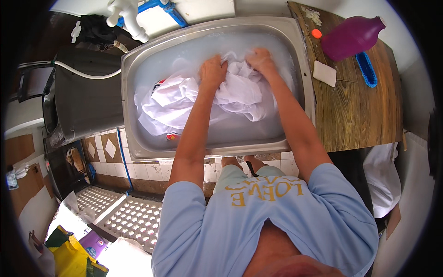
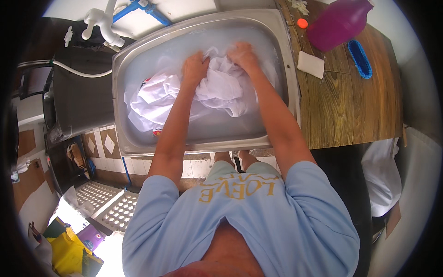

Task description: The person washes a white shirt in a basin of soapy water, rubbing the fabric against itself and scrubbing a yellow stain with soap before placing it into a washing machine.

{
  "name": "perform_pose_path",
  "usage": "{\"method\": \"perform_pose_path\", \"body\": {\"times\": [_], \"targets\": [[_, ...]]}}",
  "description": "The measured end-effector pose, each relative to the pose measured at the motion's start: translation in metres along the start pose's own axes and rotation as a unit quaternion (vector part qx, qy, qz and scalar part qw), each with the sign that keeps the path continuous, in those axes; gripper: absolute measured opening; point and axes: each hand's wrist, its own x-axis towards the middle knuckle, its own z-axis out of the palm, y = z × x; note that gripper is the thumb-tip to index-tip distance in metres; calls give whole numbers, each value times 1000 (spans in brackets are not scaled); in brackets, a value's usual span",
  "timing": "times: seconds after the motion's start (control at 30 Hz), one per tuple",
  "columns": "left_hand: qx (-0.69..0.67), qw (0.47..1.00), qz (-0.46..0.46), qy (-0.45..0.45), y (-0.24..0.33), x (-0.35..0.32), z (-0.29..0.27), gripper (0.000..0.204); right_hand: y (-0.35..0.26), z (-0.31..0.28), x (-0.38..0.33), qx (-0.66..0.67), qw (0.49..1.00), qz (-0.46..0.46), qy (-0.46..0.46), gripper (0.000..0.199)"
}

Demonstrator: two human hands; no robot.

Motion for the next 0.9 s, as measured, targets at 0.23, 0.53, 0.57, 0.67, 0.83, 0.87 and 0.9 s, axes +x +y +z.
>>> {"method": "perform_pose_path", "body": {"times": [0.23, 0.53, 0.57, 0.67, 0.83, 0.87, 0.9], "targets": [[-644, 749, -140, -61, 22, 9, -41, 22, -11, -16, -18, 839, 484, 89, -232, 39], [-231, 928, 211, 201, 150, -25, 5, 32, 12, 43, -7, 826, 502, -81, -243, 30], [-218, 937, 178, 205, 133, -12, 2, 33, 4, 32, -30, 779, 609, -34, -145, 27], [-293, 941, -9, 171, 69, 48, -14, 37, -52, 10, -46, 760, 613, 169, -134, 21], [-247, 907, 233, 249, 125, 19, 11, 28, 5, 23, -27, 883, 392, -141, -215, 22], [-291, 892, 235, 253, 123, 18, 14, 24, 13, 26, -22, 881, 389, -130, -236, 23], [-329, 878, 231, 260, 116, 16, 15, 20, 2, 29, -27, 885, 423, -67, -182, 21]]}}
